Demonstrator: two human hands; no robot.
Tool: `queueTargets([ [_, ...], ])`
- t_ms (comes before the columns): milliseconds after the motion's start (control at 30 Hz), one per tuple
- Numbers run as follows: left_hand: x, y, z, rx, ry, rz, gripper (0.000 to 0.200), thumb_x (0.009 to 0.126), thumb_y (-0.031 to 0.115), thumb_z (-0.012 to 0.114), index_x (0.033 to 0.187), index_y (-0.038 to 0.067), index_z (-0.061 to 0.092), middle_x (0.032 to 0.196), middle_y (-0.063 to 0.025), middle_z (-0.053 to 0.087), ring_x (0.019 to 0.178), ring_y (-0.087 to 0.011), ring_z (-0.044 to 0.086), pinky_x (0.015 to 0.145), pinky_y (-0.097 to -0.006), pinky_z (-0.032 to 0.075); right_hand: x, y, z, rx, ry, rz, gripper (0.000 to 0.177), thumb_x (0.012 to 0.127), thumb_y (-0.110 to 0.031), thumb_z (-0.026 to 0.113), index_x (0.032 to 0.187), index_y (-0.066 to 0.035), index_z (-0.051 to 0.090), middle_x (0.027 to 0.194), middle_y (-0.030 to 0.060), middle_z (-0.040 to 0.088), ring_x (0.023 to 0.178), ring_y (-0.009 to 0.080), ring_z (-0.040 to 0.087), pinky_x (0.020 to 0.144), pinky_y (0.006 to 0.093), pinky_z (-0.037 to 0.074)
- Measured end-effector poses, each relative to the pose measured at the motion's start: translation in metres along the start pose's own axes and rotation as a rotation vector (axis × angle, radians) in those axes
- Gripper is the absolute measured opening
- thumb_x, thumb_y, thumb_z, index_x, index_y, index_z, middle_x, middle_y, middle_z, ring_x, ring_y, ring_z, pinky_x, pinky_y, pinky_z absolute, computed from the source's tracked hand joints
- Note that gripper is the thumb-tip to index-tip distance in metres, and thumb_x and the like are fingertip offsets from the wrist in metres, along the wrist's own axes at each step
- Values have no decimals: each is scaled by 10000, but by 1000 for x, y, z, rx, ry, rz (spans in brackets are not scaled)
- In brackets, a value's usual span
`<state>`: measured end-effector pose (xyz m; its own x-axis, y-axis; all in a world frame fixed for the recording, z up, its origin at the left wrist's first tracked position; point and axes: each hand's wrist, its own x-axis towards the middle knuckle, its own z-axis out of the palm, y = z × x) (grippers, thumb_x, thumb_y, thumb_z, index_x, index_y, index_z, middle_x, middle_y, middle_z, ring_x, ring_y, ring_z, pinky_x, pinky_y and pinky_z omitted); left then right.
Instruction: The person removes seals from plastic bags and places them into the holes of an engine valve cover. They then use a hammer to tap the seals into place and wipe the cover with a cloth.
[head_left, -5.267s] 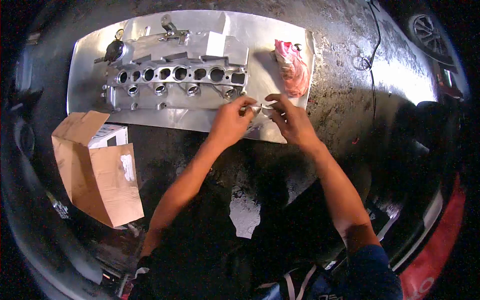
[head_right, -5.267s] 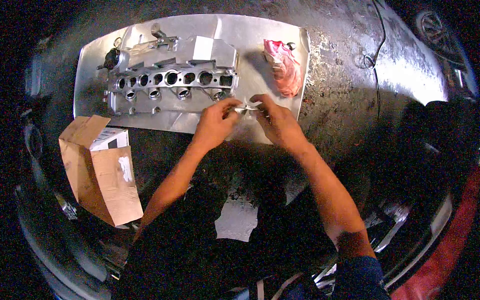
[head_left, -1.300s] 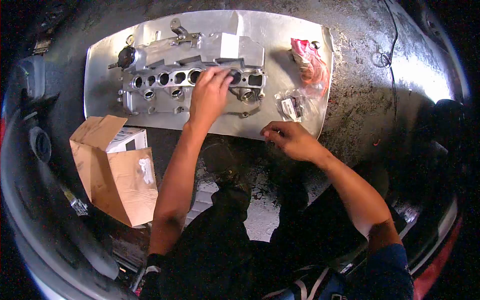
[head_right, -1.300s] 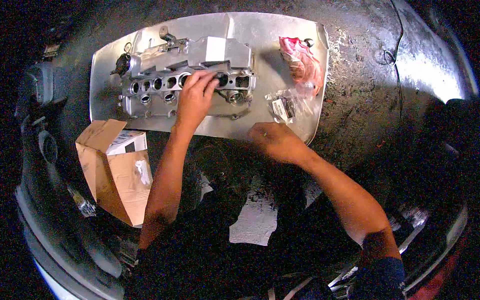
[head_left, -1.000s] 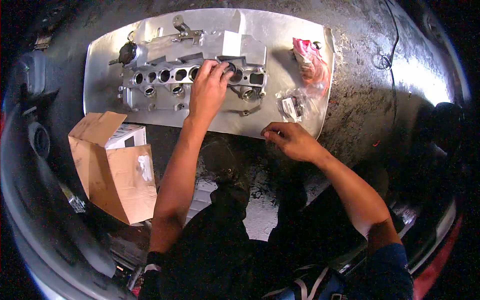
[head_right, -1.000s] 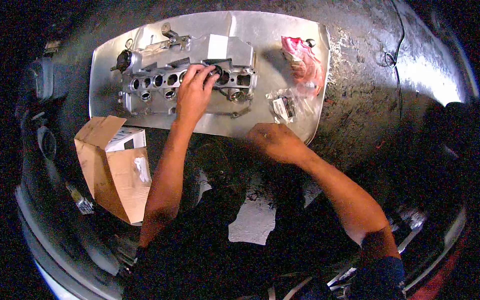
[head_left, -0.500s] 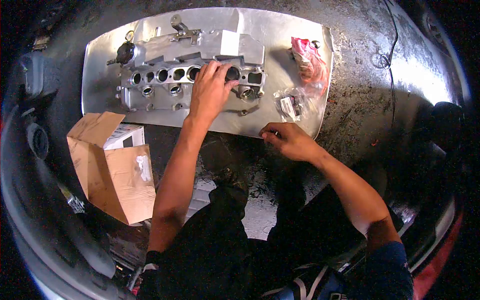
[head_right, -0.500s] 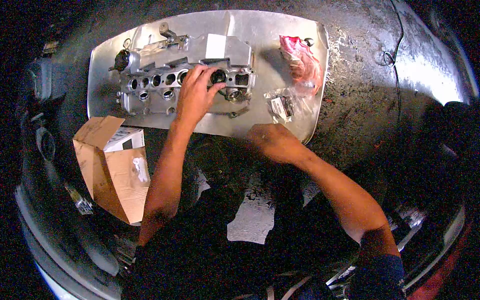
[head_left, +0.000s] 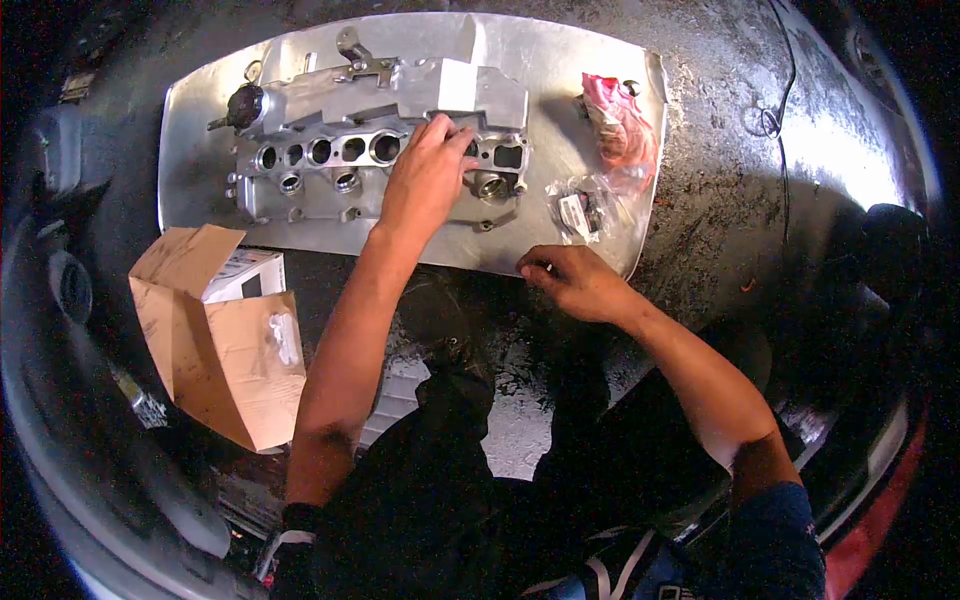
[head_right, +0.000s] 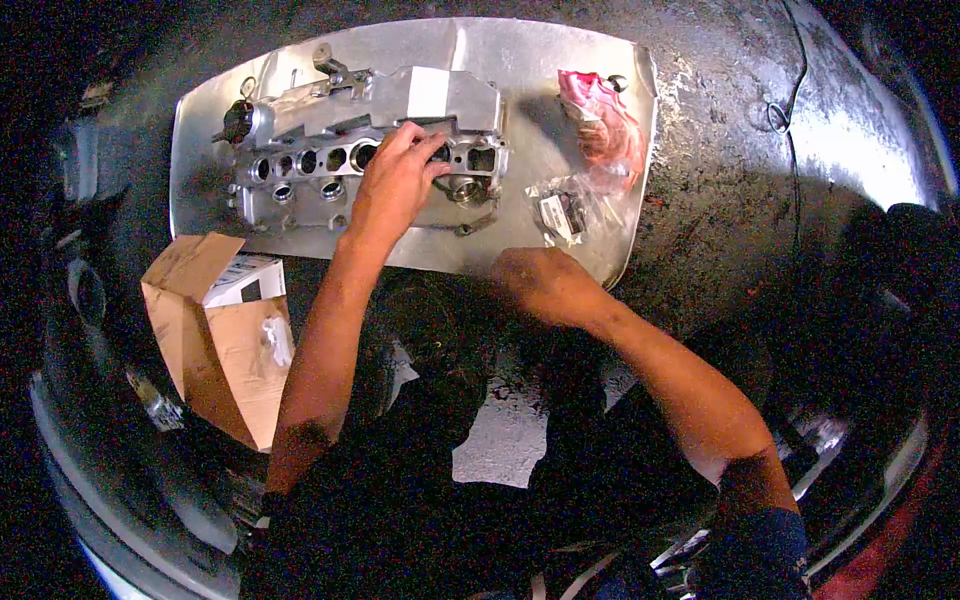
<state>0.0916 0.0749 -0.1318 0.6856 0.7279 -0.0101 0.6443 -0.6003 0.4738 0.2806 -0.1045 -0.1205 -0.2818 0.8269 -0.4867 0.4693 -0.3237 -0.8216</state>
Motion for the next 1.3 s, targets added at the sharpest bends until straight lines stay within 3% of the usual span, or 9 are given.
queueTargets([
  [233,-1,8,9,184,8,27,334,928,107,668,1228,-40,661,1124,-139,618,1101,-343,602,935,-443,532,-1,-5,1,-194,6,40,317,1035,-303,591,1130,-24,708,1023,222,731,977,400,704,860,469,544],
  [333,1,7,3,181,-20,35,338,931,117,680,1239,-21,666,1133,-143,617,1106,-345,603,929,-442,539,-9,2,-17,-509,238,188,373,1019,-378,587,1067,-34,724,992,237,728,935,419,709,813,505,557],
  [467,-22,47,2,-17,348,119,379,910,209,758,1242,38,690,1129,-126,632,1069,-319,610,925,-419,529,-31,54,-56,-866,417,326,364,968,-411,621,869,-79,730,782,171,736,702,434,715,623,557,572],
  [500,-33,59,13,-185,267,61,353,918,213,758,1223,48,692,1176,-133,635,1134,-324,612,962,-423,524,-36,45,-60,-842,328,474,370,959,-431,638,942,-70,718,899,181,751,827,420,729,693,537,579],
  [600,-52,96,44,-511,-67,-25,392,918,205,758,1269,51,674,1200,-152,640,1204,-364,601,1011,-440,509,-32,76,-51,-557,416,382,384,958,-428,648,1034,-54,688,1043,210,735,985,420,708,808,526,572],
  [800,-49,100,94,-369,95,38,545,902,269,775,1357,14,617,1203,-187,677,1175,-419,637,1040,-447,501,-7,74,-37,300,360,262,464,990,-434,651,1217,-31,690,1106,131,743,1007,274,715,880,422,564],
  [900,-47,101,81,-612,-102,-458,441,971,265,706,1314,-1,625,1115,-132,709,1119,-373,668,972,-441,524,-14,4,-54,705,433,72,375,1036,-386,630,1122,-32,715,983,59,732,908,157,688,820,323,550],
  [1133,-67,85,59,-1824,-100,-622,327,1046,256,638,1272,20,656,1146,-34,697,1087,-128,641,952,-377,556,-25,3,-46,-4,486,-115,330,959,-310,735,1201,-89,691,1083,120,670,897,258,700,753,387,576],
  [1300,-64,85,53,-1486,-198,-652,314,1044,258,651,1248,22,680,1144,-28,708,1019,-129,652,922,-355,569,-26,-8,-23,-315,512,-21,357,946,-303,728,1250,-130,654,1143,115,630,997,338,694,800,475,581],
])
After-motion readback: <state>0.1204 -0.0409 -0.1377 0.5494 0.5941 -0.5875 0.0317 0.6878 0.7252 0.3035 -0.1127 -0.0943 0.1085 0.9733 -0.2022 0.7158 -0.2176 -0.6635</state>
